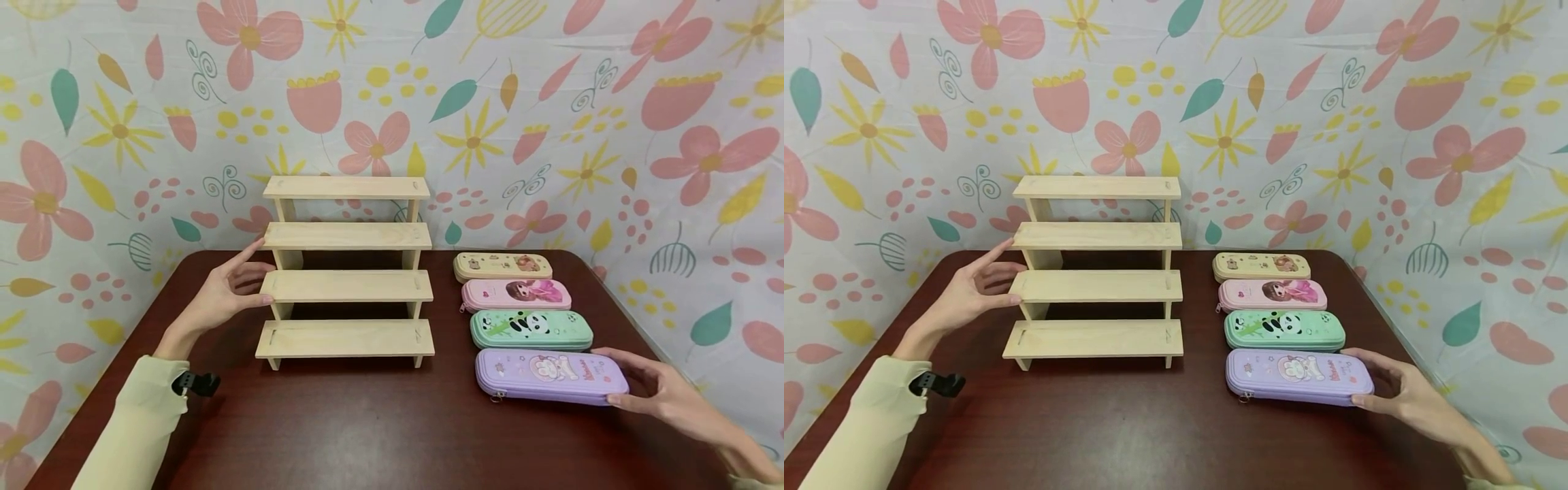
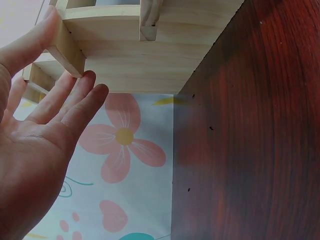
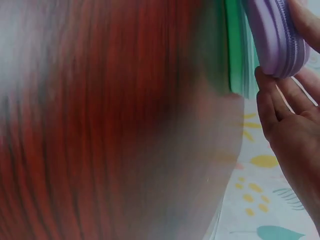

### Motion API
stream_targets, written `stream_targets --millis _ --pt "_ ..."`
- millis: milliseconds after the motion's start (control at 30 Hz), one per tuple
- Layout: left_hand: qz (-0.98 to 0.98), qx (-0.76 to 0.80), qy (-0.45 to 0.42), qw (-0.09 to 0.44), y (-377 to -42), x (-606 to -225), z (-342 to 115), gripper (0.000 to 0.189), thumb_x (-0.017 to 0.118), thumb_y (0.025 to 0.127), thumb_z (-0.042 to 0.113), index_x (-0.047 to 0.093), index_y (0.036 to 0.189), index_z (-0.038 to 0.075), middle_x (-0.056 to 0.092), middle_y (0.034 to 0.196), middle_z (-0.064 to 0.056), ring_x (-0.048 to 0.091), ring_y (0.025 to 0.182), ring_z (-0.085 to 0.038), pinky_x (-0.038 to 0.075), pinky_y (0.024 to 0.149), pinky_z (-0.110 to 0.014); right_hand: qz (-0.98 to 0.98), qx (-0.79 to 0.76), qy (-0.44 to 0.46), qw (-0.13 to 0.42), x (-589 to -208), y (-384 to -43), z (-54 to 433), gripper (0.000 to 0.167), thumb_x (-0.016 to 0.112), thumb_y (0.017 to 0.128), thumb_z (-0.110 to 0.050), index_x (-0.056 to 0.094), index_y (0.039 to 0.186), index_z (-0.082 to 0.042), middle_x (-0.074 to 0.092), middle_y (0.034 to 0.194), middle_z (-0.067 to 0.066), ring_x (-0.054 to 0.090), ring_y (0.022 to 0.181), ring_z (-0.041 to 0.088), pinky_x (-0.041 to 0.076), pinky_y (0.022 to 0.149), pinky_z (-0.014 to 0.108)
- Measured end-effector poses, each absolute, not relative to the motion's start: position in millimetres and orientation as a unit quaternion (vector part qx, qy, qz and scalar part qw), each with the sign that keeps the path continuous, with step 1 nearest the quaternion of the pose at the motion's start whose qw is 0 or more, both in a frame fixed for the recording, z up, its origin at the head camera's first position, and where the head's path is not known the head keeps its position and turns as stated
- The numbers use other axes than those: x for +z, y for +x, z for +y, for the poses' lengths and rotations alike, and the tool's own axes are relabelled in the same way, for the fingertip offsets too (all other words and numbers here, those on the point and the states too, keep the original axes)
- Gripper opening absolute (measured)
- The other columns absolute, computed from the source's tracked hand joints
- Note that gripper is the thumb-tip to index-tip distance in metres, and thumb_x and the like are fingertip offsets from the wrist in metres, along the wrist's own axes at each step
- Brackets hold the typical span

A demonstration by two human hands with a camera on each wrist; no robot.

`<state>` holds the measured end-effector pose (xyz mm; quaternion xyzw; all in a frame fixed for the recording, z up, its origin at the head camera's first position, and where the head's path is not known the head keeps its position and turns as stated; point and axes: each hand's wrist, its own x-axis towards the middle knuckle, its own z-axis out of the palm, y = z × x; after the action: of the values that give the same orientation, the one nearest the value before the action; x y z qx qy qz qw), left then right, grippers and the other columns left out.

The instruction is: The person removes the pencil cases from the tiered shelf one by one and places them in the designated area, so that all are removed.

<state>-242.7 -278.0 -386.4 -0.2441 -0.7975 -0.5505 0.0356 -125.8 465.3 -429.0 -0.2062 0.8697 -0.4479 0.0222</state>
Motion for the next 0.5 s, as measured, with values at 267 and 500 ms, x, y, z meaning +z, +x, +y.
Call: stream_targets --millis 267,500 --pt "-0.800 -0.548 -0.243 0.035 -241.8 -385.1 -277.6 0.103 0.081 0.090 -0.006 0.024 0.170 0.025 0.055 0.143 -0.031 0.060 0.127 -0.011 0.051 0.107 -0.029 0.888 -0.416 -0.196 0.021 -433.6 -130.2 471.8 0.066 0.080 0.088 0.006 0.054 0.149 0.002 0.065 0.137 -0.007 0.059 0.115 0.003 0.048 0.089 0.012" --pt "-0.799 -0.549 -0.243 0.034 -241.4 -385.1 -277.5 0.104 0.081 0.089 -0.007 0.024 0.170 0.025 0.056 0.143 -0.031 0.060 0.127 -0.011 0.050 0.106 -0.025 0.899 -0.401 -0.171 0.033 -435.9 -136.1 475.1 0.065 0.082 0.089 -0.001 0.057 0.148 -0.002 0.063 0.136 -0.012 0.056 0.117 -0.002 0.047 0.088 0.011"
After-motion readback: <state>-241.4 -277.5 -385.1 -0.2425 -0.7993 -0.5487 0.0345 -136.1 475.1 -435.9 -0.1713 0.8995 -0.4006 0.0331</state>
